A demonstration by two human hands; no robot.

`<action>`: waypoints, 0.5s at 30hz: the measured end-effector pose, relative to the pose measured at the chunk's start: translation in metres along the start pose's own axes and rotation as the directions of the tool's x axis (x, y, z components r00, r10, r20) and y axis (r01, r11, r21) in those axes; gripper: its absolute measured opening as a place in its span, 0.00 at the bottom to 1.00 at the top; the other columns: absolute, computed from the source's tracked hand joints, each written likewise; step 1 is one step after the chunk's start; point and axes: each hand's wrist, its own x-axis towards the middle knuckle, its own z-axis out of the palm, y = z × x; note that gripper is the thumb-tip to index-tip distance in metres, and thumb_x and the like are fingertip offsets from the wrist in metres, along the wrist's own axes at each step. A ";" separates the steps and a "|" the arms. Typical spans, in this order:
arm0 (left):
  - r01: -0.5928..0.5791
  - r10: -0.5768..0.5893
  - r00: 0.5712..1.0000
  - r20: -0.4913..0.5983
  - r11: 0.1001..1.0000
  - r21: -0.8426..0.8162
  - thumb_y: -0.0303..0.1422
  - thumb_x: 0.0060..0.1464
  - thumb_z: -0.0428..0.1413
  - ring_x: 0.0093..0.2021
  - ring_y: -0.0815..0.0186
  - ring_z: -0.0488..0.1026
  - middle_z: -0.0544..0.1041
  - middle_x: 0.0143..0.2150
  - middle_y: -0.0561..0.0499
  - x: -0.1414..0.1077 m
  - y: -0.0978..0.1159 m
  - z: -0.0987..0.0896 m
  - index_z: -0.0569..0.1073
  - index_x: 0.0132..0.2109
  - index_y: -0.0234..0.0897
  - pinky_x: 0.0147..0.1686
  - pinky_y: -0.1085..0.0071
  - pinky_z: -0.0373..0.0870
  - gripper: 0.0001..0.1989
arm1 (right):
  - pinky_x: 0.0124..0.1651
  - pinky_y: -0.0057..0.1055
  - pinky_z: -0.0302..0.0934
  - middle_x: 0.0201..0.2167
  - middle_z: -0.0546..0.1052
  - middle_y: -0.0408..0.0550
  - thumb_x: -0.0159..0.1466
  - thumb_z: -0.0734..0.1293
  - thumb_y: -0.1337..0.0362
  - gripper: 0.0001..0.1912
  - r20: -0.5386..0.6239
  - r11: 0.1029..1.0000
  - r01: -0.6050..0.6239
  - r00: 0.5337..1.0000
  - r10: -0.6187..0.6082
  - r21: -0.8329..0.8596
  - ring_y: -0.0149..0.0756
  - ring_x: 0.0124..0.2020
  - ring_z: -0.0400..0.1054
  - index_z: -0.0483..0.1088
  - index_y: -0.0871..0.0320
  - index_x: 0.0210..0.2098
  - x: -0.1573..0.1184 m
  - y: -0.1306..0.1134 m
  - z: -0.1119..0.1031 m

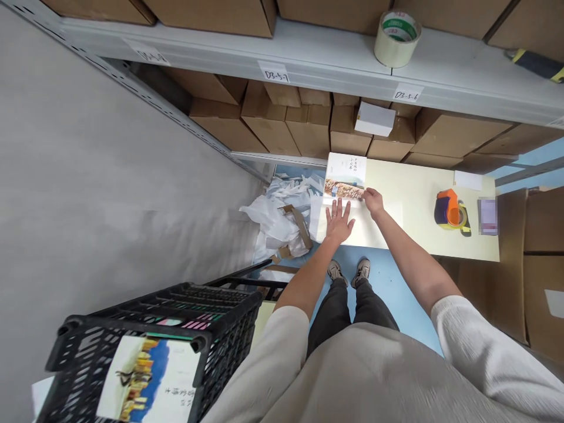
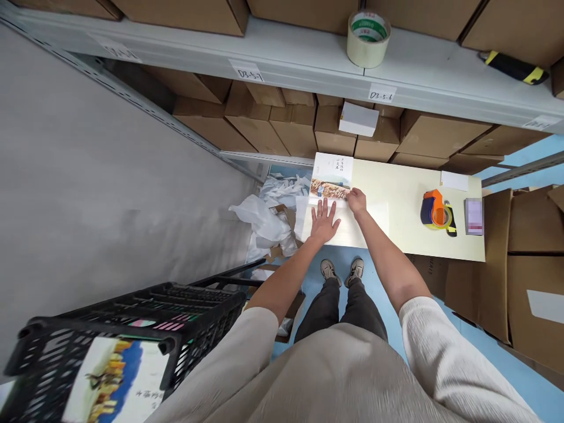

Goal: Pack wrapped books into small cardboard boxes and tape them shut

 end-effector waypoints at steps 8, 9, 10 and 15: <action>-0.009 0.009 1.000 -0.021 1.000 -0.002 0.47 0.75 0.47 0.87 0.45 0.33 0.41 0.88 0.42 0.000 -0.001 0.001 0.49 0.85 0.43 0.81 0.34 0.35 0.39 | 0.36 0.33 0.68 0.32 0.80 0.48 0.56 0.71 0.60 0.08 -0.052 0.961 -0.274 0.960 0.275 0.038 0.40 0.36 0.73 0.77 0.57 0.33 0.010 -0.026 0.008; -0.009 0.009 1.000 -0.022 1.000 -0.001 0.47 0.75 0.48 0.87 0.45 0.33 0.41 0.88 0.43 0.000 0.000 0.001 0.49 0.85 0.43 0.82 0.34 0.35 0.39 | 0.34 0.33 0.67 0.31 0.80 0.48 0.56 0.72 0.60 0.07 -0.053 0.957 -0.288 0.956 0.290 0.039 0.40 0.35 0.73 0.77 0.56 0.33 0.011 -0.027 0.009; -0.009 0.009 1.000 -0.021 1.000 0.002 0.46 0.75 0.48 0.87 0.45 0.34 0.41 0.88 0.42 0.000 0.000 0.001 0.49 0.85 0.42 0.82 0.34 0.35 0.39 | 0.33 0.33 0.67 0.31 0.80 0.48 0.56 0.72 0.60 0.08 -0.051 0.953 -0.301 0.952 0.303 0.046 0.40 0.34 0.73 0.77 0.56 0.34 0.012 -0.029 0.009; -0.009 0.009 1.000 -0.003 1.000 0.013 0.45 0.74 0.48 0.87 0.44 0.34 0.40 0.88 0.42 0.000 0.000 -0.001 0.49 0.85 0.42 0.82 0.34 0.35 0.39 | 0.35 0.35 0.70 0.34 0.82 0.52 0.58 0.73 0.61 0.09 -0.025 0.937 -0.341 0.939 0.344 0.078 0.42 0.35 0.76 0.77 0.59 0.36 0.016 -0.034 0.012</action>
